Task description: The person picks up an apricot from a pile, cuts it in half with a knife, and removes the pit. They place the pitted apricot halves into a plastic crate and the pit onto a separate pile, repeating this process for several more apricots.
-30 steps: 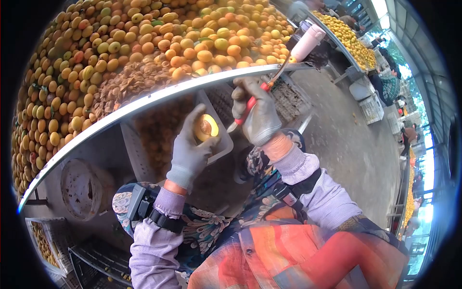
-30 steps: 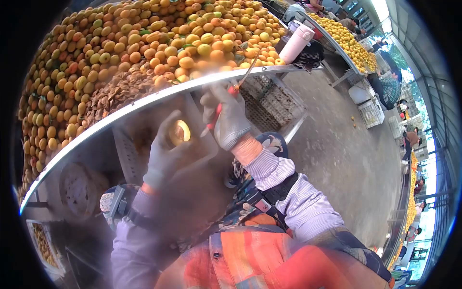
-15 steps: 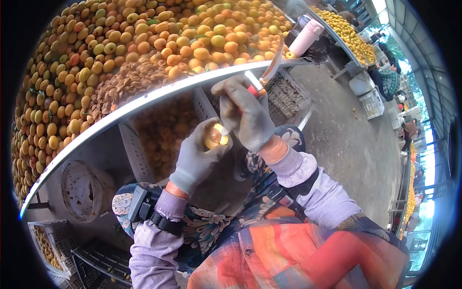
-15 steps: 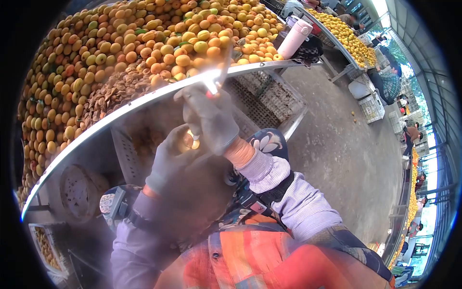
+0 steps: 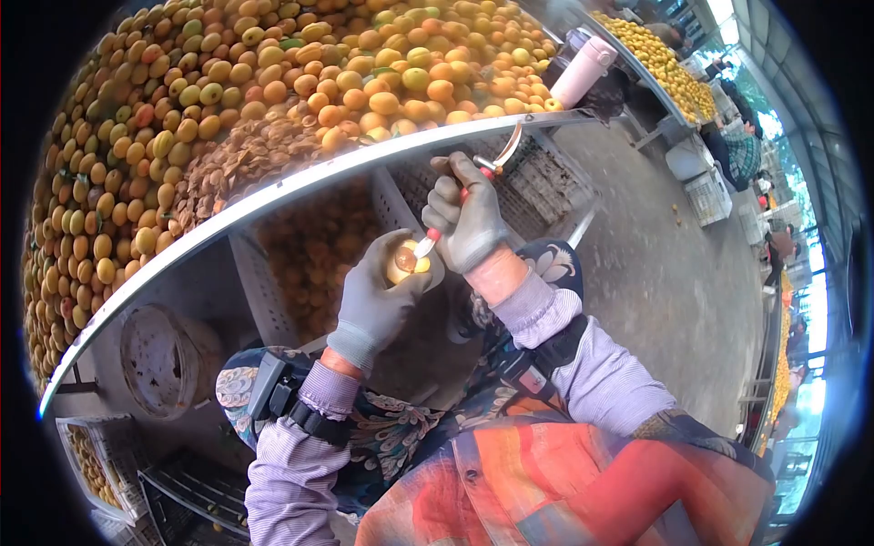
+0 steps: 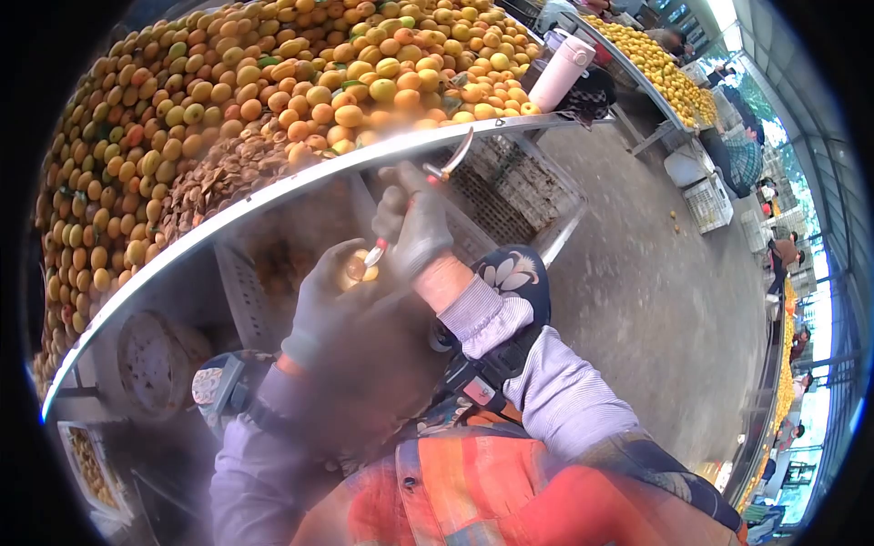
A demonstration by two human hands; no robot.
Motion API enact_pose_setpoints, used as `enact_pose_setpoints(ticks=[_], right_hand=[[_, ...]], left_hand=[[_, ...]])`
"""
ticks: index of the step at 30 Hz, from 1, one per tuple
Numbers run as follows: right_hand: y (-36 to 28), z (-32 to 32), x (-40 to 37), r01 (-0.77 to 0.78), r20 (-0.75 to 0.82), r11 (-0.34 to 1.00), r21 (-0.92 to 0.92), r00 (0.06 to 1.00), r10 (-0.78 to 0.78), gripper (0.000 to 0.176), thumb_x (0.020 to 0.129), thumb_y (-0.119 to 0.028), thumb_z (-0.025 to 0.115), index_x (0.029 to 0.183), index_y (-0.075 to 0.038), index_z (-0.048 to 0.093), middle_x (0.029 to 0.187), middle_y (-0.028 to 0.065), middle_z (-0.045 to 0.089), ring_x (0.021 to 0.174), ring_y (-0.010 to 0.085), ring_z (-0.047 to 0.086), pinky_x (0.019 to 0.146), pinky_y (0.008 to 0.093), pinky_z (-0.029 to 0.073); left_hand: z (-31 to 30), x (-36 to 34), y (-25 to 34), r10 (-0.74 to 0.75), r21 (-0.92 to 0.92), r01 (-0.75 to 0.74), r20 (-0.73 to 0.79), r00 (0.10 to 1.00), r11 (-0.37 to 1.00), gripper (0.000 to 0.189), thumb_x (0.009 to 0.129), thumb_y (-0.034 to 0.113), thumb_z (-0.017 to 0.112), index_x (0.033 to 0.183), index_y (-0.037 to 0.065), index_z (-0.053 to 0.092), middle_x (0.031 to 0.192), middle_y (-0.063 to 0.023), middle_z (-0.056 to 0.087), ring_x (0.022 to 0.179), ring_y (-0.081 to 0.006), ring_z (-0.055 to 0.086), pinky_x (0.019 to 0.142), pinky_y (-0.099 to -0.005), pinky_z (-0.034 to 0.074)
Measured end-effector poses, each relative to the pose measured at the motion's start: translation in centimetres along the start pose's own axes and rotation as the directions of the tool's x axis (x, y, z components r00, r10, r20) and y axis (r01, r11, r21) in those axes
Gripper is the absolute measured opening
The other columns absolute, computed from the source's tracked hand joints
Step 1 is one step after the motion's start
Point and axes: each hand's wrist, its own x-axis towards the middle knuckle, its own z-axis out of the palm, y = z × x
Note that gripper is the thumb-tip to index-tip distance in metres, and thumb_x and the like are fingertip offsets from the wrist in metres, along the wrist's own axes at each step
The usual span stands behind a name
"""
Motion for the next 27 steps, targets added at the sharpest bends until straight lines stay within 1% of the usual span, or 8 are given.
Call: enact_pose_setpoints(ticks=[5, 8, 9, 11, 13, 15, 17, 27], right_hand=[[0.1, -1.6, 0.8, -0.051, 0.007, 0.985, 0.164, 0.999, 0.05, 0.02, 0.096, -0.028, 0.051, 0.092, -0.008, 0.056, 0.054, -0.0088, 0.025, 0.04, 0.005, 0.017, 0.04, 0.0214, 0.017], [-0.3, 0.8, -1.5, 0.186, 0.147, 0.94, -0.287, 0.978, -0.148, 0.02, 0.095, -0.024, 0.049, 0.089, -0.007, 0.058, 0.053, -0.0056, 0.035, 0.039, 0.0051, 0.027, 0.038, 0.021, 0.023], [-0.3, 1.6, -2.4, 0.189, 0.143, 0.939, -0.287, 0.978, -0.153, 0.02, 0.095, -0.024, 0.049, 0.089, -0.007, 0.058, 0.053, -0.0056, 0.035, 0.039, 0.0051, 0.027, 0.038, 0.021, 0.023], [-0.1, 2.6, -3.7, 0.36, 0.336, 0.726, -0.586, 0.923, -0.187, 0.021, 0.095, -0.023, 0.048, 0.087, -0.008, 0.059, 0.052, -0.0041, 0.037, 0.04, 0.0054, 0.031, 0.037, 0.0218, 0.026], [-0.3, 1.9, -1.9, 0.122, 0.129, 0.935, -0.332, 0.988, -0.083, 0.022, 0.095, -0.026, 0.05, 0.087, -0.007, 0.058, 0.052, -0.0059, 0.034, 0.04, 0.0043, 0.027, 0.038, 0.0217, 0.022], [0.3, -0.6, 0.5, 0.014, 0.07, 0.996, -0.084, 0.998, -0.008, 0.018, 0.094, -0.028, 0.052, 0.087, -0.012, 0.055, 0.052, -0.0085, 0.031, 0.039, 0.0055, 0.024, 0.038, 0.0242, 0.02], [0.9, -1.4, 1.1, -0.002, 0.055, 0.998, -0.07, 0.998, 0.006, 0.019, 0.094, -0.03, 0.05, 0.088, -0.012, 0.054, 0.051, -0.0085, 0.028, 0.04, 0.0067, 0.02, 0.039, 0.0257, 0.017], [2.3, -5.1, 2.4, -0.12, -0.096, 0.97, 0.209, 0.985, 0.143, 0.019, 0.094, -0.025, 0.052, 0.084, -0.009, 0.054, 0.053, -0.0076, 0.025, 0.044, 0.0069, 0.02, 0.041, 0.0238, 0.018]], left_hand=[[0.3, 0.0, -0.1, -0.014, -0.04, 0.016, 0.035, 0.999, 0.999, 0.048, 0.077, 0.004, 0.07, 0.123, 0.002, 0.053, 0.111, -0.0085, 0.062, 0.1, -0.0132, 0.058, 0.089, -0.0264, 0.047], [0.6, 0.3, -0.1, -0.062, -0.069, 0.067, 0.067, 0.996, 0.995, 0.05, 0.077, 0.003, 0.07, 0.124, 0.002, 0.052, 0.112, -0.007, 0.061, 0.101, -0.0122, 0.056, 0.09, -0.026, 0.046], [0.7, 0.5, -0.5, -0.062, -0.069, 0.067, 0.074, 0.995, 0.995, 0.05, 0.077, 0.003, 0.07, 0.124, 0.002, 0.052, 0.112, -0.007, 0.061, 0.101, -0.0122, 0.056, 0.09, -0.026, 0.046], [0.6, 0.7, -1.3, 0.026, -0.159, -0.01, 0.097, 0.995, 0.987, 0.051, 0.078, 0.004, 0.071, 0.124, 0.002, 0.052, 0.111, -0.007, 0.061, 0.101, -0.0122, 0.056, 0.09, -0.0261, 0.046], [0.4, 0.4, -1.1, 0.03, -0.158, -0.016, 0.087, 0.996, 0.987, 0.05, 0.078, 0.005, 0.07, 0.124, 0.001, 0.052, 0.112, -0.0077, 0.061, 0.101, -0.0125, 0.057, 0.09, -0.0263, 0.046], [0.0, 0.3, -0.7, 0.037, -0.153, -0.026, 0.068, 0.997, 0.988, 0.05, 0.078, 0.005, 0.07, 0.124, 0.001, 0.052, 0.112, -0.0083, 0.061, 0.101, -0.0128, 0.057, 0.09, -0.0264, 0.046], [0.0, 0.2, -0.7, -0.005, -0.043, 0.008, 0.066, 0.998, 0.999, 0.049, 0.079, 0.005, 0.069, 0.124, 0.001, 0.052, 0.112, -0.0096, 0.062, 0.102, -0.0133, 0.057, 0.09, -0.0265, 0.046], [0.3, 0.6, -1.5, -0.001, -0.074, 0.008, 0.102, 0.995, 0.997, 0.047, 0.08, 0.006, 0.07, 0.124, 0.002, 0.052, 0.113, -0.0092, 0.061, 0.103, -0.0132, 0.057, 0.092, -0.0261, 0.046]])
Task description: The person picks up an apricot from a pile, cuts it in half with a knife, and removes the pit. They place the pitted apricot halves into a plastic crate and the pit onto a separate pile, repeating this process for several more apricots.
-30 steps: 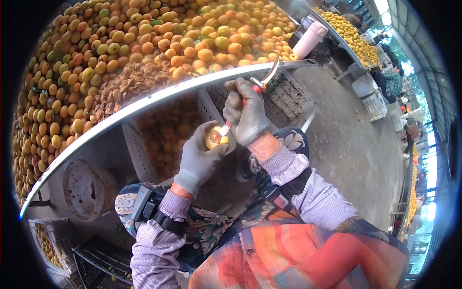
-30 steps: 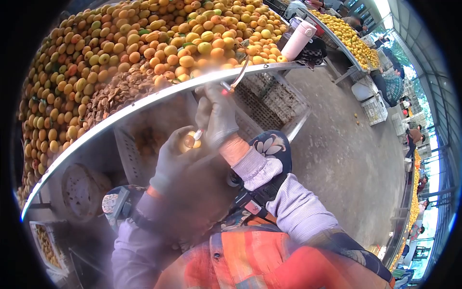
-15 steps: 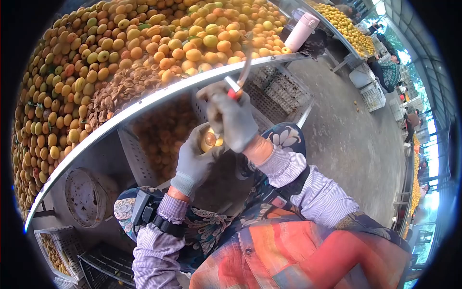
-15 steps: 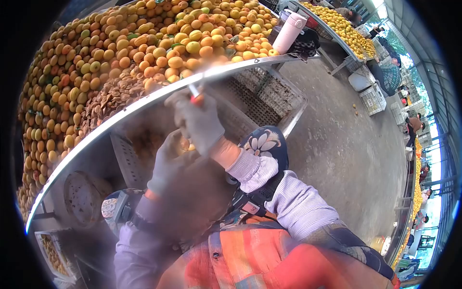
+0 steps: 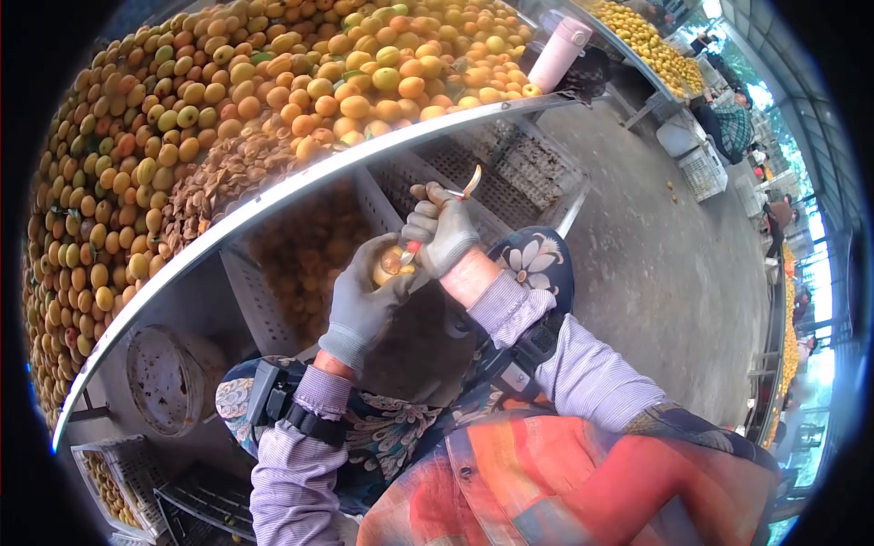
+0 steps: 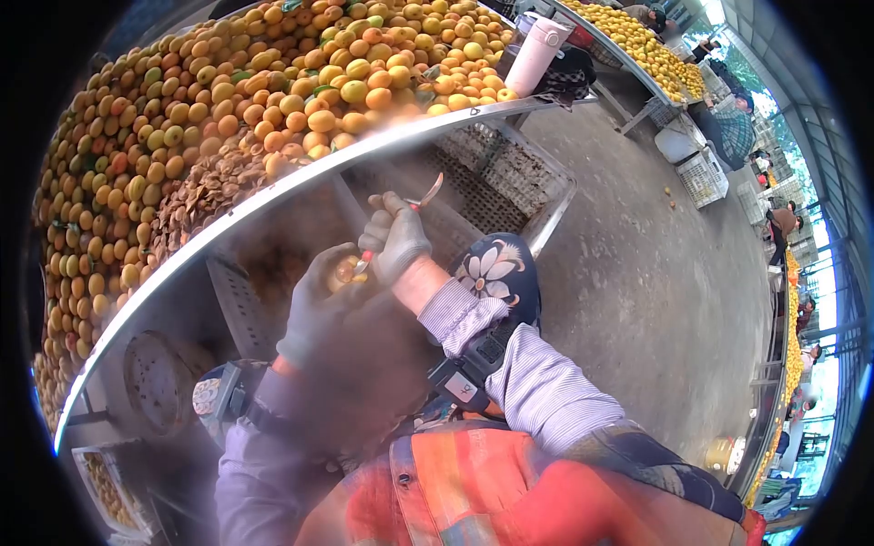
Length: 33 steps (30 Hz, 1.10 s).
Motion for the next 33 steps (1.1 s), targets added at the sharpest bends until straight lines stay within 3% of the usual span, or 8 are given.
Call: enact_pose_setpoints(ticks=[8, 11, 14, 18, 22, 26, 30, 33], right_hand=[[0.2, -0.4, 0.2, -0.042, -0.026, 0.992, 0.121, 0.999, 0.045, 0.019, 0.094, -0.024, 0.053, 0.083, -0.009, 0.055, 0.054, -0.0072, 0.023, 0.045, 0.007, 0.021, 0.042, 0.0232, 0.019], [0.5, -0.1, 0.5, -0.056, -0.041, 0.982, 0.182, 0.997, 0.064, 0.018, 0.094, -0.023, 0.052, 0.084, -0.008, 0.054, 0.054, -0.0075, 0.023, 0.045, 0.007, 0.02, 0.042, 0.0229, 0.019], [0.8, 0.1, 0.6, -0.08, -0.04, 0.972, 0.219, 0.995, 0.091, 0.017, 0.094, -0.023, 0.051, 0.086, -0.008, 0.054, 0.054, -0.0077, 0.023, 0.044, 0.0069, 0.02, 0.042, 0.0228, 0.019], [0.9, 0.5, 1.1, -0.054, -0.031, 0.973, 0.227, 0.998, 0.063, 0.016, 0.095, -0.022, 0.05, 0.087, -0.008, 0.053, 0.054, -0.0076, 0.023, 0.044, 0.0068, 0.02, 0.042, 0.0227, 0.019], [1.0, 1.6, 0.9, -0.049, -0.089, 0.963, 0.264, 0.993, 0.075, 0.023, 0.097, -0.023, 0.047, 0.085, -0.005, 0.055, 0.051, -0.009, 0.024, 0.041, 0.0059, 0.02, 0.042, 0.022, 0.021], [1.4, 2.8, 1.8, -0.073, -0.018, 0.931, 0.358, 0.996, 0.085, 0.023, 0.097, -0.023, 0.046, 0.084, -0.006, 0.055, 0.051, -0.0089, 0.024, 0.041, 0.006, 0.02, 0.041, 0.022, 0.02], [1.1, 4.4, 1.7, -0.041, 0.025, 0.963, 0.265, 0.999, 0.035, 0.023, 0.097, -0.026, 0.048, 0.083, -0.008, 0.053, 0.053, -0.0082, 0.029, 0.041, 0.0062, 0.02, 0.042, 0.0222, 0.021], [0.3, 5.4, 0.9, 0.137, 0.078, 0.99, 0.027, 0.987, -0.139, 0.022, 0.096, -0.027, 0.049, 0.085, -0.009, 0.054, 0.054, -0.0073, 0.033, 0.041, 0.0059, 0.024, 0.041, 0.023, 0.022]], left_hand=[[0.4, 0.1, 1.0, -0.079, -0.241, 0.09, 0.053, 0.995, 0.966, 0.053, 0.082, 0.006, 0.069, 0.129, -0.001, 0.046, 0.117, -0.0074, 0.055, 0.105, -0.0133, 0.053, 0.088, -0.0262, 0.047], [-0.1, 0.5, -0.2, 0.014, -0.148, -0.012, 0.017, 1.0, 0.989, 0.053, 0.082, 0.005, 0.069, 0.13, 0.0, 0.046, 0.117, -0.0069, 0.055, 0.105, -0.013, 0.053, 0.089, -0.0259, 0.046], [-0.2, 0.5, -0.7, 0.045, -0.2, -0.047, -0.011, 0.999, 0.979, 0.051, 0.083, 0.007, 0.068, 0.13, 0.0, 0.047, 0.117, -0.0065, 0.055, 0.104, -0.0122, 0.053, 0.088, -0.0256, 0.046], [-0.2, 0.7, 0.1, -0.019, -0.22, 0.015, -0.018, 1.0, 0.975, 0.047, 0.082, -0.003, 0.063, 0.127, 0.0, 0.048, 0.12, -0.0076, 0.055, 0.11, -0.0146, 0.052, 0.097, -0.0276, 0.042], [-0.1, 0.8, -0.2, 0.05, -0.209, -0.058, -0.043, 0.998, 0.976, 0.046, 0.085, 0.004, 0.064, 0.128, 0.0, 0.047, 0.121, -0.0079, 0.054, 0.112, -0.0155, 0.051, 0.098, -0.0283, 0.041], [-0.4, 1.2, -0.5, 0.092, -0.242, -0.11, -0.087, 0.992, 0.964, 0.045, 0.088, 0.01, 0.063, 0.129, 0.0, 0.047, 0.124, -0.0079, 0.052, 0.113, -0.0151, 0.05, 0.098, -0.0277, 0.041], [-0.7, 0.9, 0.7, -0.051, -0.222, 0.023, -0.122, 0.991, 0.975, 0.043, 0.092, 0.013, 0.059, 0.131, 0.0, 0.045, 0.125, -0.0074, 0.051, 0.115, -0.014, 0.049, 0.097, -0.0258, 0.04], [-1.4, 0.8, 0.8, -0.064, -0.173, 0.041, -0.128, 0.99, 0.984, 0.044, 0.093, 0.015, 0.059, 0.132, 0.0, 0.045, 0.126, -0.0074, 0.05, 0.115, -0.0145, 0.049, 0.097, -0.0261, 0.04]])
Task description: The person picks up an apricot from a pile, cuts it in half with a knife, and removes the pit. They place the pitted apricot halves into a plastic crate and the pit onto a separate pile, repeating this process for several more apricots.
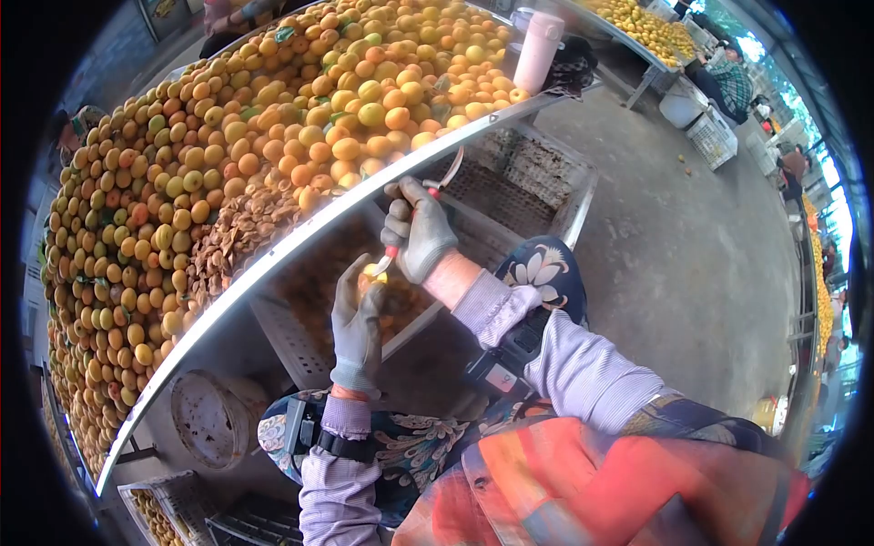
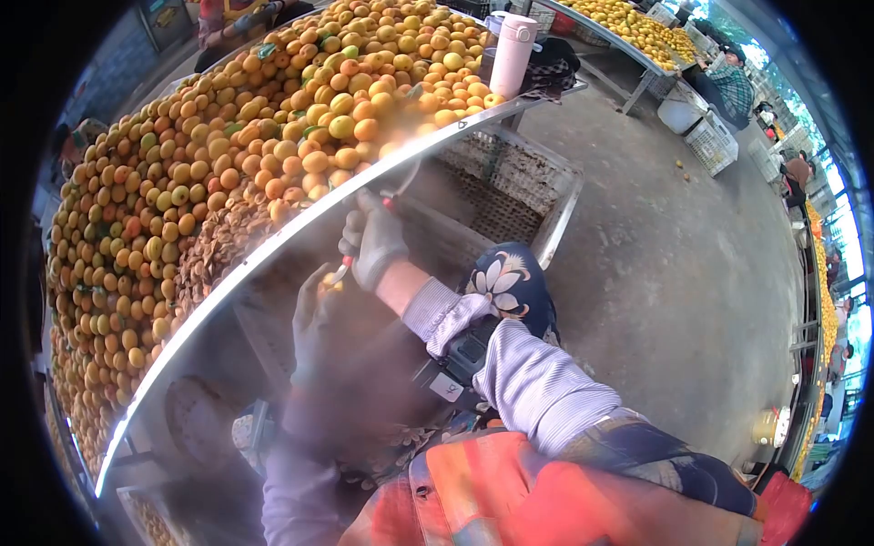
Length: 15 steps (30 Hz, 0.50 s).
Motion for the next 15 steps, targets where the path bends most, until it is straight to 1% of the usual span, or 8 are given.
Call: enact_pose_setpoints(ticks=[1, 3, 5, 7, 9, 11, 12, 15], right_hand=[[-0.2, 0.3, -0.6, -0.008, -0.001, 1.0, 0.0, 1.0, 0.008, 0.022, 0.096, -0.027, 0.049, 0.085, -0.009, 0.054, 0.054, -0.0073, 0.033, 0.041, 0.0059, 0.024, 0.041, 0.023, 0.022], [-0.7, 1.5, -1.9, 0.07, 0.125, 0.977, -0.202, 0.991, -0.045, 0.02, 0.096, -0.025, 0.05, 0.087, -0.008, 0.055, 0.055, -0.0058, 0.036, 0.041, 0.0062, 0.026, 0.04, 0.0229, 0.023], [-0.9, 2.1, -2.8, 0.071, 0.155, 0.966, -0.248, 0.987, -0.032, 0.018, 0.095, -0.023, 0.05, 0.089, -0.007, 0.056, 0.055, -0.0043, 0.038, 0.04, 0.0066, 0.027, 0.039, 0.0233, 0.023], [-0.7, 2.7, -3.9, 0.089, 0.199, 0.896, -0.434, 0.98, -0.001, 0.018, 0.095, -0.023, 0.05, 0.09, -0.007, 0.056, 0.054, -0.0037, 0.037, 0.039, 0.007, 0.027, 0.038, 0.0237, 0.023], [-0.2, 2.5, -3.5, 0.069, 0.173, 0.911, -0.406, 0.985, 0.002, 0.02, 0.095, -0.025, 0.051, 0.088, -0.008, 0.056, 0.053, -0.0057, 0.035, 0.039, 0.006, 0.025, 0.039, 0.0227, 0.022], [0.3, 0.9, -1.0, -0.085, 0.031, 0.992, -0.091, 0.996, 0.088, 0.022, 0.096, -0.028, 0.051, 0.086, -0.008, 0.054, 0.052, -0.0082, 0.03, 0.04, 0.005, 0.022, 0.04, 0.0221, 0.02], [0.6, -0.3, -0.1, -0.124, 0.029, 0.991, -0.051, 0.992, 0.126, 0.018, 0.094, -0.027, 0.054, 0.087, -0.01, 0.053, 0.054, -0.0081, 0.031, 0.043, 0.0058, 0.023, 0.043, 0.024, 0.019], [0.9, -1.4, 0.4, -0.152, -0.02, 0.988, 0.027, 0.988, 0.152, 0.018, 0.094, -0.026, 0.051, 0.086, -0.009, 0.052, 0.054, -0.0079, 0.028, 0.043, 0.006, 0.022, 0.042, 0.0239, 0.019]], left_hand=[[-0.2, 0.0, -0.4, -0.004, 0.002, 0.004, -0.007, 1.0, 1.0, 0.044, 0.093, 0.015, 0.059, 0.132, 0.0, 0.045, 0.126, -0.0074, 0.05, 0.115, -0.0145, 0.049, 0.097, -0.0261, 0.04], [-0.3, 0.5, -1.2, 0.076, -0.019, -0.075, 0.083, 0.994, 0.997, 0.046, 0.092, 0.016, 0.059, 0.132, 0.0, 0.044, 0.126, -0.0074, 0.05, 0.113, -0.0153, 0.049, 0.096, -0.0268, 0.041], [0.1, 0.4, -1.1, 0.051, -0.042, -0.047, 0.092, 0.995, 0.998, 0.047, 0.091, 0.016, 0.06, 0.132, -0.001, 0.044, 0.125, -0.0079, 0.05, 0.114, -0.0157, 0.049, 0.098, -0.0276, 0.04], [0.1, 0.6, -1.8, 0.004, -0.047, 0.0, 0.091, 0.996, 0.999, 0.047, 0.091, 0.016, 0.061, 0.131, -0.001, 0.043, 0.124, -0.0084, 0.05, 0.114, -0.0151, 0.049, 0.098, -0.0279, 0.039], [0.3, 0.2, -1.7, -0.022, -0.119, 0.032, 0.085, 0.996, 0.992, 0.043, 0.092, 0.015, 0.059, 0.13, -0.001, 0.045, 0.123, -0.0079, 0.051, 0.113, -0.0141, 0.048, 0.098, -0.027, 0.038], [0.2, 0.4, -1.1, 0.105, 0.092, -0.113, 0.094, 0.99, 0.989, 0.039, 0.094, 0.014, 0.056, 0.129, -0.001, 0.046, 0.121, -0.0069, 0.052, 0.112, -0.0131, 0.048, 0.098, -0.0259, 0.038], [0.5, 0.2, -0.7, 0.059, 0.035, -0.061, 0.064, 0.996, 0.998, 0.035, 0.096, 0.013, 0.053, 0.127, -0.001, 0.047, 0.121, -0.0063, 0.052, 0.112, -0.0126, 0.048, 0.098, -0.0255, 0.037], [0.9, 0.1, -0.4, 0.09, 0.074, -0.093, 0.044, 0.995, 0.993, 0.034, 0.096, 0.014, 0.052, 0.127, 0.0, 0.048, 0.12, -0.0062, 0.053, 0.109, -0.0129, 0.049, 0.096, -0.026, 0.038]])
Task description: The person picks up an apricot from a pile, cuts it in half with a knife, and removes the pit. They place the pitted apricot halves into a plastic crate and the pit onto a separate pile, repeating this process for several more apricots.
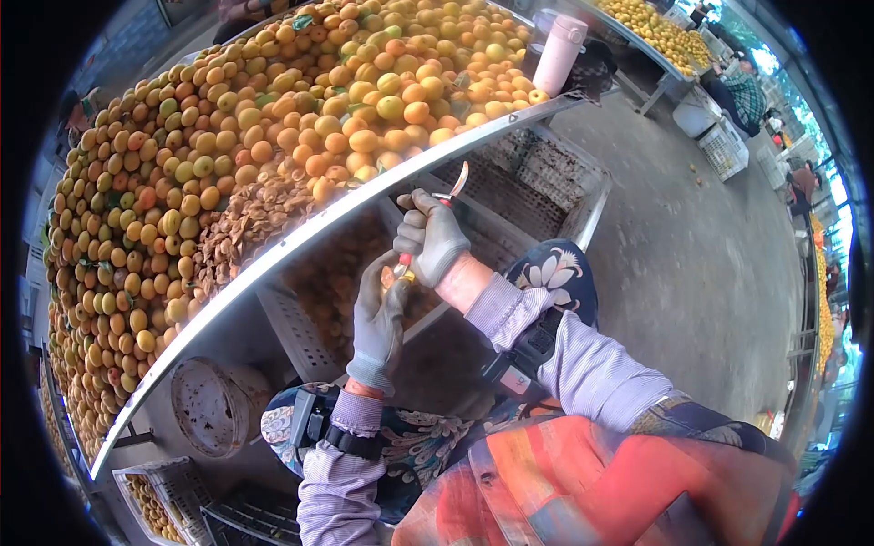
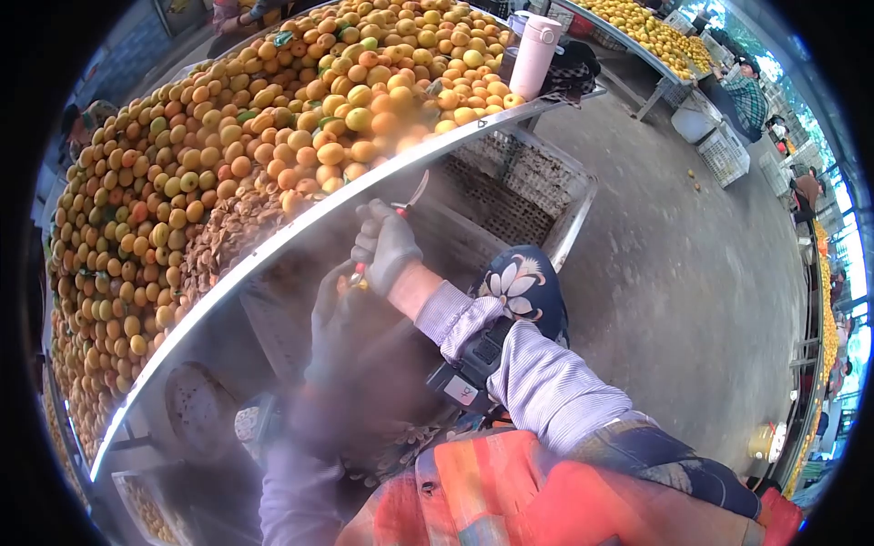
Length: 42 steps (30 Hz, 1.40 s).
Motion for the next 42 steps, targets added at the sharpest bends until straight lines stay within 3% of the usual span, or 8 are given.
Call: enact_pose_setpoints(ticks=[12, 13, 20, 22, 28, 31, 37, 42], right_hand=[[1.4, 0.0, 0.7, -0.06, -0.04, 0.977, 0.205, 0.997, 0.069, 0.022, 0.097, -0.026, 0.047, 0.086, -0.008, 0.053, 0.052, -0.0092, 0.022, 0.042, 0.005, 0.02, 0.041, 0.0218, 0.02], [1.5, -0.3, 1.1, -0.09, -0.033, 0.955, 0.284, 0.994, 0.103, 0.023, 0.098, -0.026, 0.047, 0.086, -0.008, 0.053, 0.053, -0.0088, 0.022, 0.042, 0.0051, 0.02, 0.041, 0.0219, 0.02], [-2.0, 3.2, -0.1, 0.09, 0.044, 0.984, 0.154, 0.994, -0.097, 0.019, 0.096, -0.028, 0.05, 0.088, -0.011, 0.051, 0.054, -0.0078, 0.03, 0.044, 0.0046, 0.027, 0.041, 0.0215, 0.024], [-3.1, 1.8, 0.0, 0.146, 0.203, 0.989, -0.029, 0.969, -0.137, 0.023, 0.09, -0.031, 0.059, 0.075, -0.018, 0.047, 0.059, -0.0052, 0.039, 0.042, 0.0083, 0.033, 0.04, 0.0249, 0.025], [0.6, -2.5, -2.1, 0.2, 0.193, 0.664, -0.72, 0.978, -0.085, 0.018, 0.09, -0.028, 0.063, 0.096, -0.011, 0.063, 0.083, -0.0019, 0.061, 0.063, 0.0048, 0.052, 0.05, 0.0219, 0.041], [2.8, -3.5, -2.5, 0.177, 0.233, 0.753, -0.634, 0.972, -0.032, 0.016, 0.089, -0.021, 0.064, 0.1, -0.009, 0.064, 0.089, -0.0024, 0.063, 0.077, 0.0062, 0.058, 0.067, 0.0216, 0.048], [2.8, -3.3, -3.2, 0.314, 0.323, 0.657, -0.686, 0.94, -0.112, 0.013, 0.093, -0.013, 0.058, 0.102, -0.004, 0.061, 0.089, 0.0012, 0.063, 0.078, 0.007, 0.059, 0.069, 0.0219, 0.05], [3.5, -3.9, -3.1, 0.349, 0.327, 0.672, -0.653, 0.93, -0.165, 0.012, 0.093, -0.014, 0.058, 0.101, -0.005, 0.061, 0.087, 0.0, 0.062, 0.076, 0.0058, 0.058, 0.067, 0.0213, 0.05]], left_hand=[[0.0, 0.3, 0.3, 0.059, 0.161, -0.029, -0.186, 0.981, 0.987, 0.03, 0.097, 0.02, 0.047, 0.117, 0.001, 0.057, 0.109, -0.0063, 0.057, 0.093, -0.0138, 0.055, 0.079, -0.0256, 0.047], [-0.3, 0.3, -0.2, 0.193, 0.223, -0.159, -0.14, 0.971, 0.962, 0.03, 0.096, 0.021, 0.048, 0.117, 0.001, 0.057, 0.112, -0.0069, 0.056, 0.098, -0.0139, 0.054, 0.085, -0.0257, 0.045], [-1.2, 0.5, -0.3, 0.14, 0.015, -0.139, -0.083, 0.987, 0.99, 0.044, 0.095, 0.016, 0.052, 0.134, 0.001, 0.041, 0.135, -0.0114, 0.045, 0.12, -0.0194, 0.045, 0.101, -0.0313, 0.037], [-1.7, 0.7, -0.1, 0.206, 0.143, -0.186, -0.137, 0.969, 0.972, 0.045, 0.091, 0.005, 0.05, 0.135, 0.001, 0.042, 0.137, -0.0123, 0.044, 0.123, -0.0212, 0.045, 0.105, -0.0335, 0.036], [-1.8, 0.9, 0.3, 0.323, 0.333, -0.291, -0.046, 0.945, 0.897, 0.048, 0.092, 0.012, 0.057, 0.137, 0.002, 0.043, 0.135, -0.0138, 0.05, 0.127, -0.0219, 0.045, 0.106, -0.0321, 0.034], [-1.3, 0.2, 1.7, 0.223, 0.484, -0.131, -0.136, 0.965, 0.865, 0.05, 0.091, 0.018, 0.06, 0.136, 0.005, 0.043, 0.129, -0.017, 0.055, 0.122, -0.0261, 0.051, 0.103, -0.0326, 0.039], [-1.8, 0.2, 2.5, 0.165, 0.702, -0.047, -0.102, 0.981, 0.711, 0.054, 0.086, 0.019, 0.064, 0.135, 0.008, 0.045, 0.129, -0.0169, 0.055, 0.116, -0.033, 0.056, 0.094, -0.0374, 0.046], [-1.8, 0.5, 0.8, 0.188, 0.454, -0.132, -0.08, 0.979, 0.881, 0.051, 0.086, 0.02, 0.064, 0.133, 0.009, 0.046, 0.122, -0.0171, 0.059, 0.108, -0.0334, 0.06, 0.088, -0.0386, 0.048]])
